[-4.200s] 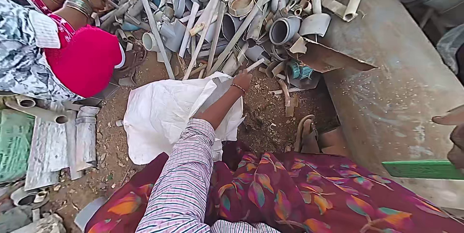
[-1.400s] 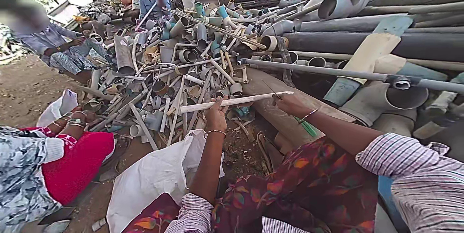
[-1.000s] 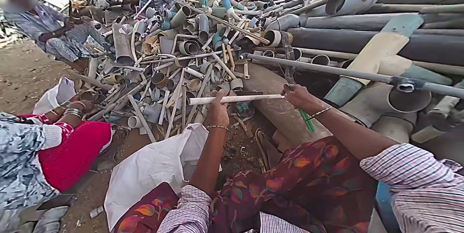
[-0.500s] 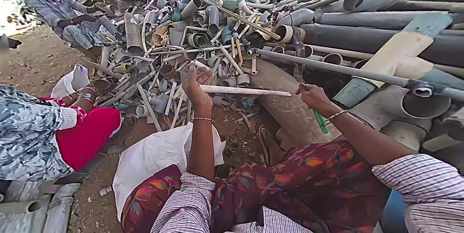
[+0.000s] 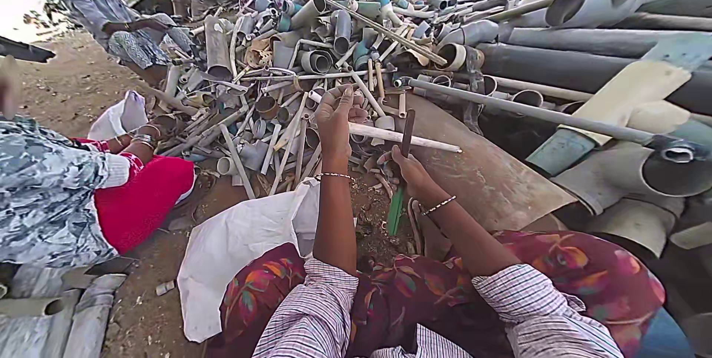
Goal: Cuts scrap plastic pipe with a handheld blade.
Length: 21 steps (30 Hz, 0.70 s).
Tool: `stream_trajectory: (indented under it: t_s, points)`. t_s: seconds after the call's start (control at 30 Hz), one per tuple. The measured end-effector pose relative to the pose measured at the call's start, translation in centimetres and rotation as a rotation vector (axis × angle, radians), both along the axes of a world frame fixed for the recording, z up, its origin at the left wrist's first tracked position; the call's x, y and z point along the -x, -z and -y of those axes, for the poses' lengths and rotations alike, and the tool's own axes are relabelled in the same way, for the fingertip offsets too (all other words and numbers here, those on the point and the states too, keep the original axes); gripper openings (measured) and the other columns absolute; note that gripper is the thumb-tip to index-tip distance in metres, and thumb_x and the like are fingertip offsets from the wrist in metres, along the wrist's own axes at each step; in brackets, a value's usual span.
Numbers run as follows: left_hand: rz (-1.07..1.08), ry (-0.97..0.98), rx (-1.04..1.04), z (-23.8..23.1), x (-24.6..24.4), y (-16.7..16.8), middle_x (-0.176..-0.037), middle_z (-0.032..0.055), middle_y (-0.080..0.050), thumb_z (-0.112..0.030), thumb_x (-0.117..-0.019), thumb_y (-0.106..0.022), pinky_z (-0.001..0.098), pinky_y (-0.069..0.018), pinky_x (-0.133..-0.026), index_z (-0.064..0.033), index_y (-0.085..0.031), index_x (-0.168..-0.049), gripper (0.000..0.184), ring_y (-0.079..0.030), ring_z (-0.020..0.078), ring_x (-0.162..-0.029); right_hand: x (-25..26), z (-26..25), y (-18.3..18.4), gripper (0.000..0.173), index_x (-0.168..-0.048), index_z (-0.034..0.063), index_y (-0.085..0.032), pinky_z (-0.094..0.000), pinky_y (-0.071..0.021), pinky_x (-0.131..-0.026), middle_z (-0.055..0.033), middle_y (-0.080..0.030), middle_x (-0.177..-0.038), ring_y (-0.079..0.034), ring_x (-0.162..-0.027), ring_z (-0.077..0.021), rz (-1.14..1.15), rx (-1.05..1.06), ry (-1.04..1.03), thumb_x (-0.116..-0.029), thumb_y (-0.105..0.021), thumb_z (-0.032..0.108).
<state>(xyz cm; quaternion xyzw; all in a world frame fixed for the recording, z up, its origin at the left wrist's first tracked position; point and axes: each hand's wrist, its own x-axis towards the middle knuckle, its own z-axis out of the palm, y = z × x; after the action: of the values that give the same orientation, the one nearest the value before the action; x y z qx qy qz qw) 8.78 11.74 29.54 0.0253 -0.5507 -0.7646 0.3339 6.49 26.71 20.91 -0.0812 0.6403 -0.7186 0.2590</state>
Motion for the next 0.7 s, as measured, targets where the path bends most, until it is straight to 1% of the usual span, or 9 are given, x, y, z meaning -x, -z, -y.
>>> stream_trajectory:
  t_s: [0.07, 0.17, 0.3, 0.37, 0.4, 0.47, 0.5, 0.6, 0.7]
  points:
    - [-0.039, 0.028, 0.082, 0.4, -0.1, 0.7, -0.078, 0.0007, -0.068, -0.003, -0.1059, -0.048, 0.019, -0.0543, -0.058, -0.0004, -0.059, -0.107, 0.012, -0.061, 0.0043, -0.058, 0.6, -0.5, 0.8, 0.054, -0.095, 0.0082, -0.056, -0.0177, -0.0391, -0.041, 0.0038, -0.044, -0.055, -0.04, -0.04, -0.0047, 0.108, 0.059, -0.063, -0.1133, -0.018, 0.042]
    - [-0.094, 0.096, 0.163, 1.4, -0.2, 1.9, -0.084, -0.0008, -0.069, 0.001, -0.1028, -0.05, 0.0185, -0.0541, -0.062, -0.0019, -0.061, -0.107, 0.012, -0.061, 0.0023, -0.063, 1.6, -1.1, 1.3, 0.06, -0.089, 0.0098, -0.056, -0.0154, -0.0385, -0.038, 0.0049, -0.045, -0.055, -0.041, -0.039, -0.003, 0.213, 0.163, -0.213, -0.1121, -0.013, 0.045]
    - [-0.142, 0.168, 0.251, 2.1, -0.4, 2.4, -0.092, -0.001, -0.07, 0.001, -0.0993, -0.052, 0.0191, -0.0545, -0.064, -0.0023, -0.062, -0.109, 0.014, -0.062, 0.0023, -0.067, 1.4, -0.6, -0.1, 0.065, -0.087, 0.0106, -0.056, -0.0143, -0.0415, -0.04, 0.0049, -0.05, -0.056, -0.045, -0.04, -0.002, 0.193, 0.287, -0.398, -0.1103, -0.005, 0.044]
    - [-0.104, 0.178, 0.275, 1.7, -1.0, 2.0, -0.099, 0.001, -0.071, 0.002, -0.0976, -0.056, 0.0186, -0.0543, -0.066, 0.001, -0.062, -0.116, 0.019, -0.063, 0.0022, -0.071, 0.7, -0.5, -1.2, 0.064, -0.084, 0.0108, -0.055, -0.0141, -0.0419, -0.041, 0.0051, -0.05, -0.055, -0.046, -0.04, -0.0017, 0.145, 0.259, -0.426, -0.1104, -0.005, 0.041]
    - [-0.074, 0.182, 0.298, 1.3, -1.3, 1.7, -0.104, 0.002, -0.071, 0.002, -0.0973, -0.059, 0.0177, -0.0539, -0.067, 0.0028, -0.06, -0.123, 0.026, -0.063, 0.0016, -0.074, 0.3, -0.5, -1.7, 0.061, -0.085, 0.0106, -0.055, -0.0136, -0.0415, -0.041, 0.0054, -0.05, -0.056, -0.046, -0.04, -0.0012, 0.102, 0.217, -0.436, -0.111, -0.006, 0.038]
    - [0.0, 0.2, 0.358, 0.8, -2.4, 1.1, -0.114, 0.0027, -0.07, -0.002, -0.0971, -0.062, 0.0156, -0.0515, -0.067, 0.0022, -0.057, -0.134, 0.037, -0.061, -0.001, -0.076, -0.7, -0.3, -2.8, 0.053, -0.089, 0.0099, -0.056, -0.012, -0.0403, -0.041, 0.0065, -0.051, -0.058, -0.044, -0.041, 0.0008, -0.012, 0.105, -0.447, -0.1119, -0.012, 0.029]
    - [0.034, 0.215, 0.371, 0.7, -3.0, 0.7, -0.115, 0.0039, -0.069, -0.002, -0.0968, -0.062, 0.0159, -0.0504, -0.067, 0.0025, -0.058, -0.134, 0.038, -0.06, -0.0008, -0.076, -1.4, -0.2, -3.2, 0.049, -0.092, 0.0097, -0.058, -0.0113, -0.0395, -0.041, 0.0071, -0.052, -0.06, -0.044, -0.042, 0.0014, -0.069, 0.054, -0.443, -0.1117, -0.015, 0.025]
    - [0.132, 0.285, 0.338, 0.2, -4.2, -0.2, -0.105, 0.0083, -0.07, 0.0, -0.0978, -0.062, 0.0197, -0.0526, -0.073, 0.0053, -0.065, -0.124, 0.027, -0.062, 0.0035, -0.08, -2.5, -0.1, -3.4, 0.046, -0.095, 0.0115, -0.058, -0.0115, -0.04, -0.04, 0.0074, -0.056, -0.063, -0.045, -0.042, 0.0018, -0.158, 0.02, -0.42, -0.1108, -0.016, 0.021]
    - [0.131, 0.301, 0.407, 1.1, -1.8, 2.9, -0.102, 0.0093, -0.07, -0.007, -0.0991, -0.065, 0.0259, -0.0559, -0.075, 0.0026, -0.07, -0.115, 0.019, -0.065, 0.0101, -0.083, -2.5, 0.0, -2.9, 0.051, -0.095, 0.0125, -0.062, -0.0125, -0.0424, -0.038, 0.0088, -0.056, -0.061, -0.046, -0.04, 0.0018, -0.205, 0.029, -0.411, -0.1093, -0.016, 0.025]
